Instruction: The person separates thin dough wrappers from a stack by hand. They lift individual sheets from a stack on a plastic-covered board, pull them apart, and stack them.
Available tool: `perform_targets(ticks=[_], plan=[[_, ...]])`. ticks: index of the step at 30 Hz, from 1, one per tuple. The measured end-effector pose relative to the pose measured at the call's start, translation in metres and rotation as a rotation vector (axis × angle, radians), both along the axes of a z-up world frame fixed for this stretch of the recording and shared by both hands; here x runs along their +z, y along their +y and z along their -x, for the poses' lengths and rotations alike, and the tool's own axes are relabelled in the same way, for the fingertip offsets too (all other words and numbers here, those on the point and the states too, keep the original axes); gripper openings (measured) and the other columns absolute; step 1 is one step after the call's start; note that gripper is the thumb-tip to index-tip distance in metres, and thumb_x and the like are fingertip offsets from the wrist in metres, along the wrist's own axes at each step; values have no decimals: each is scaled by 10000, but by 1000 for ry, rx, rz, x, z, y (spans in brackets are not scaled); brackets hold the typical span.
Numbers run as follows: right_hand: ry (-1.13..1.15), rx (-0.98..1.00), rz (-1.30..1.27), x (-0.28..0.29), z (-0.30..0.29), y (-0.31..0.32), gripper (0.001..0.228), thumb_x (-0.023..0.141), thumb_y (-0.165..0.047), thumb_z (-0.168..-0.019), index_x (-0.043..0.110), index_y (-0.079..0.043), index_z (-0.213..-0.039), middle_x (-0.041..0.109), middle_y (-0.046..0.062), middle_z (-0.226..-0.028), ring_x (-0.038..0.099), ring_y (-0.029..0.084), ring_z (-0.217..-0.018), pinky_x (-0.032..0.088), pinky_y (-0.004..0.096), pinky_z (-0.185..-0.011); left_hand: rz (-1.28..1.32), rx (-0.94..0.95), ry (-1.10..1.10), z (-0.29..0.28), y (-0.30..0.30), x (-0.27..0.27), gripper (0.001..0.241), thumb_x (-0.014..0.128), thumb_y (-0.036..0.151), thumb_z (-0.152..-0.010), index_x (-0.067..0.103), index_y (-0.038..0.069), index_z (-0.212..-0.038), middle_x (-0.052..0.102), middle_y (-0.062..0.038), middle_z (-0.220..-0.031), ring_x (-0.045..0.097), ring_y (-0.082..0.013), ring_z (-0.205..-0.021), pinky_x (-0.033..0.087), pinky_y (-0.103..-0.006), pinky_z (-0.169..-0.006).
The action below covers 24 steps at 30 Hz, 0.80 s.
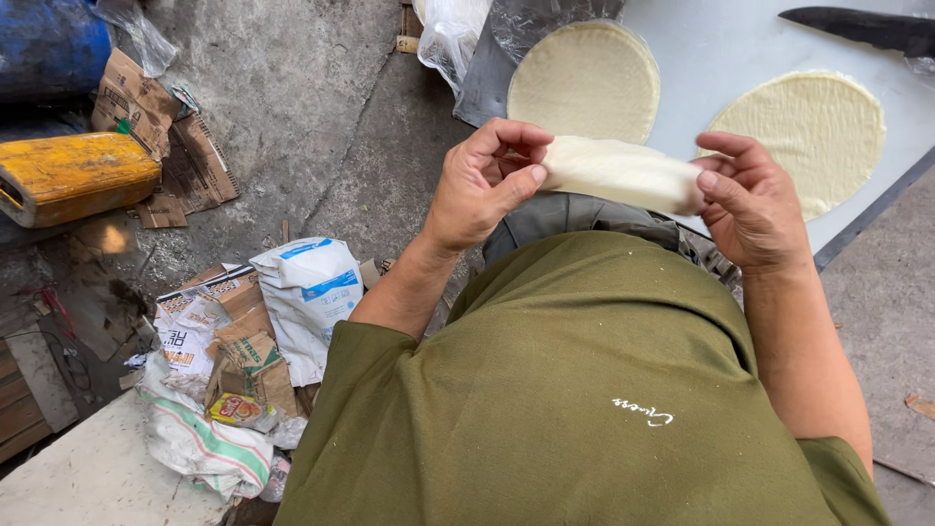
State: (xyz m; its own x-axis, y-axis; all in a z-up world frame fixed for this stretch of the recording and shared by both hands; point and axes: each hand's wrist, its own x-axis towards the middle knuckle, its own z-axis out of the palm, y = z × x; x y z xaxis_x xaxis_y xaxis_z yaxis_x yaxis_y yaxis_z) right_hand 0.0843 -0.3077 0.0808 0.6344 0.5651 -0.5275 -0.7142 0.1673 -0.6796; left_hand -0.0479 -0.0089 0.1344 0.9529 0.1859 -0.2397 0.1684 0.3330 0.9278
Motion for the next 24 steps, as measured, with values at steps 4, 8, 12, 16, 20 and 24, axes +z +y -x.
perform_targets(ticks=[4,8,12,16,20,24], plan=[[97,189,42,18,-6,26,874,874,-243,-770,485,-15,-1519,728,118,-1151,745,192,-1025,628,337,-882,5,-87,-142,2,3,9,239,616,-1,-1028,636,53,-1260,617,-14,-1116,603,-65,-989,556,-244,-935],[199,309,-159,27,-13,47,939,913,-297,-736,483,-38,-1530,753,145,-1197,742,182,-966,593,284,-862,64,-152,-176,1,5,16,242,584,-7,-1041,620,53,-1272,584,-5,-1145,575,-63,-1025,540,-237,-942],[148,326,-106,23,-12,64,596,878,-203,-802,644,-25,-1321,753,97,-1107,723,142,-939,602,284,-895,-38,-163,-131,-1,10,18,238,607,-12,-1057,605,51,-1286,587,-11,-1162,568,-53,-1015,542,-208,-869],[162,291,-24,18,-4,71,163,810,-103,-934,712,-47,-1051,738,55,-975,695,123,-862,589,271,-800,22,-101,-90,1,17,16,256,628,-31,-1059,588,37,-1302,587,-35,-1157,590,-45,-979,556,-205,-860],[121,269,-4,22,5,74,111,746,-134,-977,701,-49,-1034,714,14,-922,652,84,-801,559,241,-722,-19,2,-62,2,24,10,233,650,-13,-1049,583,23,-1270,624,-65,-1142,639,-45,-890,589,-189,-742],[93,233,48,29,15,81,122,727,-156,-1021,679,-47,-1045,681,-8,-903,599,64,-764,510,219,-676,-20,163,-24,2,30,-1,217,654,26,-1011,575,20,-1213,646,-83,-1144,731,-81,-884,678,-234,-697]])
